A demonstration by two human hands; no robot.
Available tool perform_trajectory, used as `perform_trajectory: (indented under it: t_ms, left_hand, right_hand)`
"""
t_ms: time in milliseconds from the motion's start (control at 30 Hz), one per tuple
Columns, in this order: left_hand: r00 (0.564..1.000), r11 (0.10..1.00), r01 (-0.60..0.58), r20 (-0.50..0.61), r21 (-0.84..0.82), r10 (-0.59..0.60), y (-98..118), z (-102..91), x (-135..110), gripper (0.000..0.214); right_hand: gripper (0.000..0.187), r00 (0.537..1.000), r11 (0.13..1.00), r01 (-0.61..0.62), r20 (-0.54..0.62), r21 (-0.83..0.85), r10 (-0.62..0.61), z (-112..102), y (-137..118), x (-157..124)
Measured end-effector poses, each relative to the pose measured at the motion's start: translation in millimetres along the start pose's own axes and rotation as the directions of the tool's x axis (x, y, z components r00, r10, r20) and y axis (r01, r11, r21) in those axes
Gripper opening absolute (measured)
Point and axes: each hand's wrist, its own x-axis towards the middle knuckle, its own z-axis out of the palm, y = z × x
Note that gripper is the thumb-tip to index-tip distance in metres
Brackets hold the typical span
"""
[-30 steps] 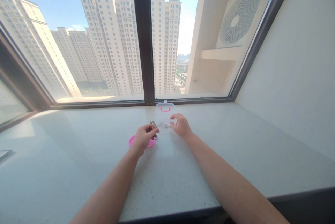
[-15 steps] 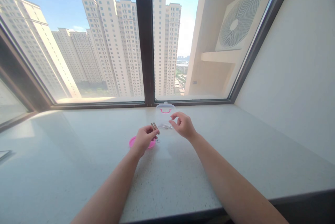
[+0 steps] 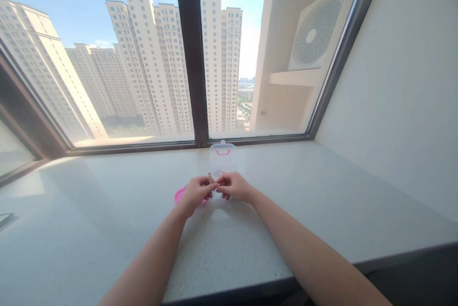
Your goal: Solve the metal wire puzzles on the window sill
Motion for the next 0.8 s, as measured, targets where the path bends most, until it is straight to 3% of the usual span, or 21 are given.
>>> perform_trajectory:
  t_ms: [233,433,533,700,800]
  left_hand:
    - [0.996,0.991,-0.063,0.064,0.118,0.056,12.5,3.4,-2.4,0.03]
    - [1.0,0.985,0.018,0.014,0.17,-0.021,23.6,-15.1,8.2,0.033]
    - [0.999,0.988,0.042,0.025,0.145,-0.046,20.2,-25.5,11.8,0.033]
    - [0.999,0.998,0.052,0.007,-0.044,-0.052,7.2,-29.6,9.2,0.037]
    - [0.999,1.0,0.03,0.019,0.006,-0.03,3.0,-27.6,7.0,0.035]
  right_hand:
    - [0.026,0.999,0.998,-0.018,0.035,0.06,0.015,-11.9,0.9,-2.8]
    - [0.016,0.998,0.998,-0.056,0.025,0.032,0.055,-9.5,-1.6,-2.5]
    - [0.012,0.998,0.999,-0.052,-0.028,0.005,0.052,-8.9,-1.7,-1.8]
    - [0.017,0.998,0.997,-0.064,-0.018,-0.034,0.064,-7.4,-4.2,-3.7]
    - [0.019,0.997,0.996,-0.08,-0.011,-0.04,0.08,-6.0,-4.5,-4.4]
